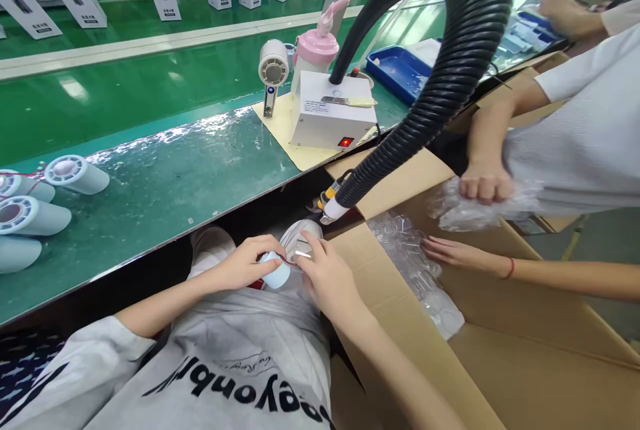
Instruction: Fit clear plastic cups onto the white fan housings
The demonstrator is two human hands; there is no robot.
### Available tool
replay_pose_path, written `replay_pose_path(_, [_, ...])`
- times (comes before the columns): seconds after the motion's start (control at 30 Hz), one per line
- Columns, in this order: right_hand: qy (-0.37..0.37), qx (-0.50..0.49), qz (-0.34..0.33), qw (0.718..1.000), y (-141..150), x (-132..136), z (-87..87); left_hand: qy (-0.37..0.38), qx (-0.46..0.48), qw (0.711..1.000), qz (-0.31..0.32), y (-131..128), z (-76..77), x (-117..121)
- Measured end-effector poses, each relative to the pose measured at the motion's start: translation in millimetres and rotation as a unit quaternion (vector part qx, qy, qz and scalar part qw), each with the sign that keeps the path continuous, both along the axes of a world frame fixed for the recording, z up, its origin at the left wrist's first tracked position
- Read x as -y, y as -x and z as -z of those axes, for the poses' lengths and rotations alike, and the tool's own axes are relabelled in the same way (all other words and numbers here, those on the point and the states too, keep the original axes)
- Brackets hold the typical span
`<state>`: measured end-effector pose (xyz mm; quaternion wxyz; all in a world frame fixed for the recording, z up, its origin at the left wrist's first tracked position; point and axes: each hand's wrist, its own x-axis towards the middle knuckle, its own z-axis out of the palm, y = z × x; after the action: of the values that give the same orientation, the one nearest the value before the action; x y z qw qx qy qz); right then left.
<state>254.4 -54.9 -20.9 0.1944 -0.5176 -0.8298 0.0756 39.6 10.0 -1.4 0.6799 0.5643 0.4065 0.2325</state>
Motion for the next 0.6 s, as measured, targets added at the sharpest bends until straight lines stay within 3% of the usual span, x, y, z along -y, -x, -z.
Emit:
replay_pose_path(0.13, [0.145, -0.178, -0.055, 0.972, 2.3, -7.9, -1.9, -0.167, -0.059, 0.984, -0.002, 13.0, 0.6, 6.0])
replay_pose_path(0.23, [0.179, -0.310, -0.025, 0.933, 4.4, -7.4, -6.1, -0.201, -0.033, 0.979, -0.013, 21.7, 11.9, 6.7])
replay_pose_path(0.33, [0.186, -0.390, 0.015, 0.902, 5.5, -7.8, -6.2, -0.232, -0.020, 0.972, 0.028, 27.4, 23.5, 4.1])
replay_pose_path(0.5, [0.220, -0.504, 0.028, 0.835, 1.0, -10.4, -2.7, -0.191, 0.018, 0.977, 0.094, 28.3, 23.4, 4.4])
replay_pose_path(0.57, [0.217, -0.508, -0.002, 0.834, -1.3, -8.6, -3.1, -0.137, 0.034, 0.986, 0.083, 26.8, 17.6, 8.3])
replay_pose_path(0.6, [0.207, -0.488, -0.021, 0.848, -2.0, -6.7, -3.7, -0.105, 0.042, 0.991, 0.070, 26.1, 14.7, 10.7])
